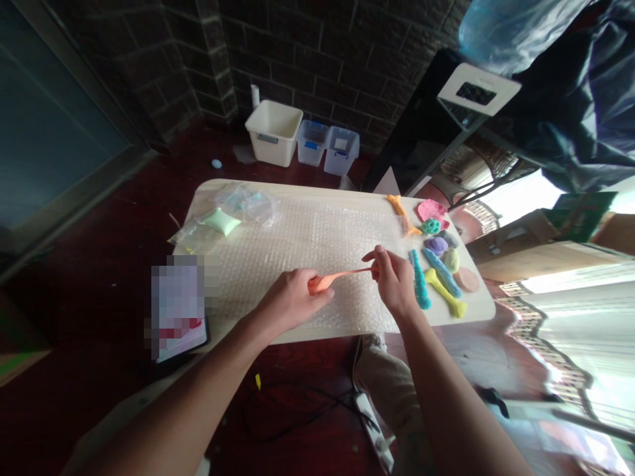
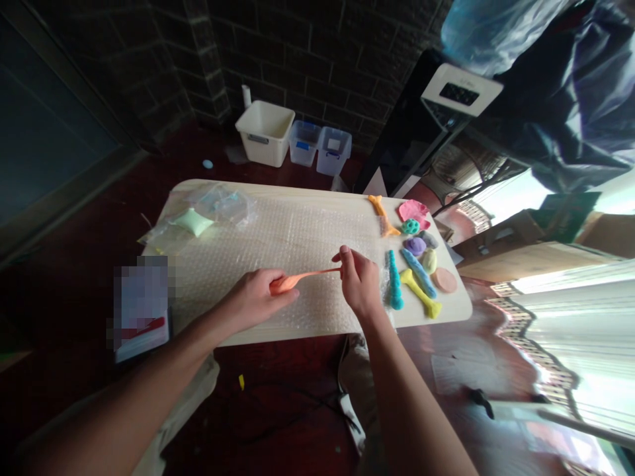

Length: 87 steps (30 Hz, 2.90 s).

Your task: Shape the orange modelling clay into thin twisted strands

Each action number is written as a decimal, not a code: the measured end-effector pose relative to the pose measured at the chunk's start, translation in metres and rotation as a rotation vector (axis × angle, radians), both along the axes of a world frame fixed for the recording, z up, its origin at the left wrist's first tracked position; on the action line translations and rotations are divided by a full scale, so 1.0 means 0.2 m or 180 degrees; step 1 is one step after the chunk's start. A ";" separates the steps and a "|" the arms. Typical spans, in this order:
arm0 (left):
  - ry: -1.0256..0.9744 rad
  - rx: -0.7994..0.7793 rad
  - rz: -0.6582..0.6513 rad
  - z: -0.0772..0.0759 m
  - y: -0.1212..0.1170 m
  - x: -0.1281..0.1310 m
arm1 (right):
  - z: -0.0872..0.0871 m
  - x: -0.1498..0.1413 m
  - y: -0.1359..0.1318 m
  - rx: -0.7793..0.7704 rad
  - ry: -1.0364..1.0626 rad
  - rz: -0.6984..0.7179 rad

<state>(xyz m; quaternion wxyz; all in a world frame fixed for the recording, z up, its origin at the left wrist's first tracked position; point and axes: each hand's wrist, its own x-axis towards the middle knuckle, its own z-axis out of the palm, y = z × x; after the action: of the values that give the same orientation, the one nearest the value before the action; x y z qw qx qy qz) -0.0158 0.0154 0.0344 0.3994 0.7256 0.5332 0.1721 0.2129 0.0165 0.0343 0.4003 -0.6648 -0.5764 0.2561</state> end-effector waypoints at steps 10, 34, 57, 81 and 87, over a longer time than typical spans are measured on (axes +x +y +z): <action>-0.0288 0.0000 0.0173 -0.02 0.02 0.02 | 0.00 -0.03 0.04 -0.0441 0.2661 0.0297; -0.3525 -0.0981 0.1139 0.00 0.08 0.04 | -0.05 -0.13 -0.01 -0.0961 0.1872 0.1007; -0.3165 -0.1578 0.0565 -0.02 0.06 0.05 | -0.05 -0.11 0.00 -0.0628 0.2134 0.0694; -0.2433 -0.1119 0.0798 -0.09 0.06 0.06 | -0.01 -0.15 -0.02 -0.0254 0.1803 0.0572; -0.3196 -0.1522 0.1078 -0.05 0.06 0.06 | -0.01 -0.17 -0.04 -0.0230 0.1669 0.0808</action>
<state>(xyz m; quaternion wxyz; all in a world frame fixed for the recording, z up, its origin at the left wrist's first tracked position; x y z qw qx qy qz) -0.0032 0.0283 0.0240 0.7230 0.3493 0.4112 0.4314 0.1790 0.0086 0.0316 0.4764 -0.5123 -0.5223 0.4875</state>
